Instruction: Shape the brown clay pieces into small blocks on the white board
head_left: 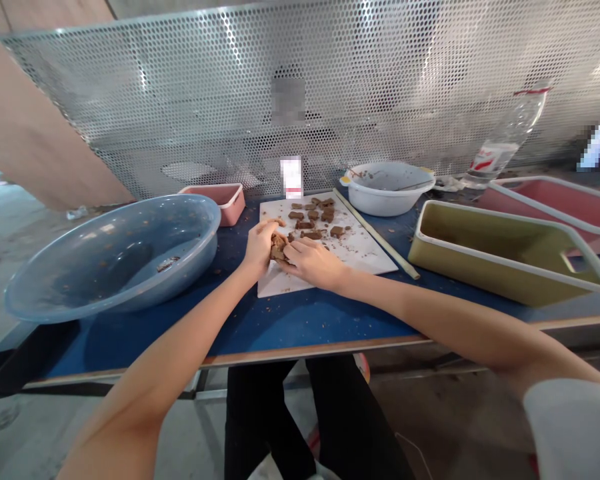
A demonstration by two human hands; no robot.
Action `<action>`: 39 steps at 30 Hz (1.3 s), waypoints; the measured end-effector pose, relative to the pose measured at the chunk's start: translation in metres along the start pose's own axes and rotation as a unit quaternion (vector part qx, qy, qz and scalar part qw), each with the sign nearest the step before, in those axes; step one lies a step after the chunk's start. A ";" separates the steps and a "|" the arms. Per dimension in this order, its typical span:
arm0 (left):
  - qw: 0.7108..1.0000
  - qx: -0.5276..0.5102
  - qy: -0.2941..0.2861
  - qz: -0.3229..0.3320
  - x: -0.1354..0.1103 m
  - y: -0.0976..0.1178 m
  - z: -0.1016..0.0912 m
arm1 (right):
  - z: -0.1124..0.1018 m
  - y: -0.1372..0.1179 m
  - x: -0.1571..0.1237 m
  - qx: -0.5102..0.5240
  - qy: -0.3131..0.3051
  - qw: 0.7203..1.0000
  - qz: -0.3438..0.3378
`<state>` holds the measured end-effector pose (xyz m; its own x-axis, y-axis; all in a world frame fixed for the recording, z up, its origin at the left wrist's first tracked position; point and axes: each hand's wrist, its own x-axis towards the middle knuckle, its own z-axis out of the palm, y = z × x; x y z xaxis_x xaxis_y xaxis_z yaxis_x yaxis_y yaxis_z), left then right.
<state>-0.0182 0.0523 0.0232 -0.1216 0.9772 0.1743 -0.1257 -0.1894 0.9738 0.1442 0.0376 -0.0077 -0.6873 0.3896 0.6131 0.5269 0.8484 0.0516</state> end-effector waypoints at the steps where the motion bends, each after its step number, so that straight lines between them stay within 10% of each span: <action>1: 1.000 -0.010 0.000 -0.009 0.000 0.000 0.000 | 0.000 0.000 0.000 0.009 0.001 1.000 0.002; 8: 0.993 -0.056 0.004 -0.103 0.005 -0.008 0.000 | -0.005 -0.003 0.003 0.030 -0.005 0.999 0.025; 18: 0.987 0.066 0.102 0.104 -0.005 -0.013 0.002 | -0.014 -0.011 0.012 0.185 -0.080 0.938 0.283; 39: 0.981 0.061 0.109 0.147 -0.013 -0.005 0.005 | -0.013 -0.012 0.014 0.436 -0.003 0.841 0.319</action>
<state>-0.0115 0.0412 0.0173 -0.3450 0.8359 0.4269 0.0625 -0.4334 0.8990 0.1348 0.0286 0.0101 -0.4079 0.8649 0.2925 0.2241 0.4054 -0.8863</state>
